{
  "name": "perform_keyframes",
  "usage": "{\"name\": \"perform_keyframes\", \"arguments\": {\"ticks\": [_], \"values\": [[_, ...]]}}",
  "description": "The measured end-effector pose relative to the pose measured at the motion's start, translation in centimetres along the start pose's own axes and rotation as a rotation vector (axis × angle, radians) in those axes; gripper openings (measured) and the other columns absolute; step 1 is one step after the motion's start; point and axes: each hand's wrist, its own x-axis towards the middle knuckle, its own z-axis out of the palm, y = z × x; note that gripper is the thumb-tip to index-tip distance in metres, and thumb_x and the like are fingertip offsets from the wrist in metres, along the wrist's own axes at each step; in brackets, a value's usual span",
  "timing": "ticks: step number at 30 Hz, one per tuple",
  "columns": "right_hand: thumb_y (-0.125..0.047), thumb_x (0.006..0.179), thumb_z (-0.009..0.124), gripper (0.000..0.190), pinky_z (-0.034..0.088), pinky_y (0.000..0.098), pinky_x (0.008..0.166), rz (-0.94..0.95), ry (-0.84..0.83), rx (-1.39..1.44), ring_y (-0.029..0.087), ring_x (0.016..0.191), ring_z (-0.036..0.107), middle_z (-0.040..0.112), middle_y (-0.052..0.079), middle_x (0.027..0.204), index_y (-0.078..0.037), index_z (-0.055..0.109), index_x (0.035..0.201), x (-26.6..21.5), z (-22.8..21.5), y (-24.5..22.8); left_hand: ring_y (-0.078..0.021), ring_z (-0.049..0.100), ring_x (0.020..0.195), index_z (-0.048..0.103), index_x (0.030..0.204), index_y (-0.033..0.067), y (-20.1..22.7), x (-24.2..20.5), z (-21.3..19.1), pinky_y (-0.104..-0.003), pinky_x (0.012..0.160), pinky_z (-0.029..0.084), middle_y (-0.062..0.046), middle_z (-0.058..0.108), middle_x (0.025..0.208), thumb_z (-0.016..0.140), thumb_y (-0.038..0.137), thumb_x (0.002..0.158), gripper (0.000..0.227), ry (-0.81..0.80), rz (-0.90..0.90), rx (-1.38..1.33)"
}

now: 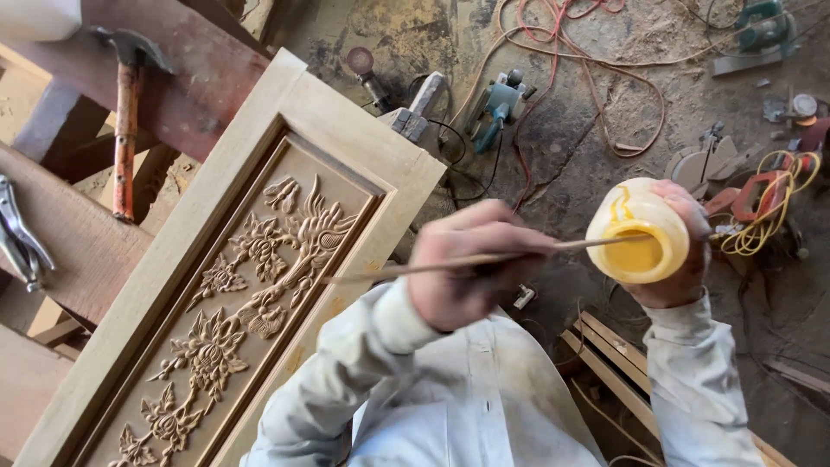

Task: The person is applying wood glue to the edges and carved details of a wooden panel using a thin wooden stick as an applicator.

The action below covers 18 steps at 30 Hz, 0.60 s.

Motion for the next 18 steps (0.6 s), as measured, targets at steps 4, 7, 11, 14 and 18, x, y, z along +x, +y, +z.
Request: {"name": "perform_keyframes", "arguments": {"ticks": [4, 7, 11, 14, 18], "values": [[-0.027, 0.073, 0.087, 0.091, 0.046, 0.0595, 0.118, 0.079, -0.005, 0.043, 0.047, 0.128, 0.055, 0.047, 0.028, 0.138, -0.002, 0.035, 0.143, -1.5, 0.7, 0.4, -0.021, 0.069, 0.077, 0.073, 0.107, 0.0057, -0.1, -2.5, -2.3, -0.03, 0.073, 0.057, -0.011, 0.07, 0.092, 0.069, 0.013, 0.098, 0.013, 0.134, -0.134, 0.047], [-0.03, 0.074, 0.088, 0.09, 0.046, 0.0569, 0.119, 0.117, -0.011, 0.04, 0.044, 0.132, 0.055, 0.051, 0.027, 0.14, -0.001, 0.039, 0.143, -2.0, 2.5, 1.0, -0.0194, 0.067, 0.071, 0.072, 0.106, -0.0023, -2.5, -5.2, -3.0, -0.03, 0.072, 0.059, -0.015, 0.07, 0.087, 0.068, 0.011, 0.097, 0.016, 0.292, -0.238, -0.13], [-0.036, 0.07, 0.093, 0.09, 0.047, 0.0511, 0.106, 0.016, 0.068, 0.172, 0.045, 0.117, 0.06, 0.058, 0.033, 0.127, 0.014, 0.05, 0.131, -2.2, 5.7, 1.1, -0.0131, 0.056, 0.044, 0.072, 0.099, -0.0122, -6.3, -9.7, -3.3, -0.017, 0.037, 0.042, -0.019, 0.064, 0.058, 0.078, -0.001, 0.083, 0.02, 0.712, -0.53, -0.383], [-0.038, 0.072, 0.091, 0.089, 0.047, 0.0502, 0.106, 0.083, 0.017, 0.235, 0.043, 0.12, 0.06, 0.057, 0.031, 0.13, 0.01, 0.048, 0.134, -2.7, 7.8, 0.7, -0.0194, 0.063, 0.044, 0.068, 0.099, -0.013, -7.5, -12.7, -4.0, -0.017, 0.036, 0.043, -0.025, 0.065, 0.059, 0.079, -0.001, 0.083, 0.023, 0.844, -0.597, -0.438], [-0.039, 0.07, 0.093, 0.093, 0.048, 0.0498, 0.106, 0.128, -0.008, 0.316, 0.043, 0.122, 0.06, 0.057, 0.031, 0.131, 0.01, 0.047, 0.134, -3.5, 10.4, 0.7, -0.0237, 0.071, 0.054, 0.063, 0.104, -0.0106, -8.1, -15.9, -5.4, -0.021, 0.04, 0.05, -0.03, 0.07, 0.069, 0.078, 0.004, 0.087, 0.027, 0.911, -0.718, -0.478]]}}
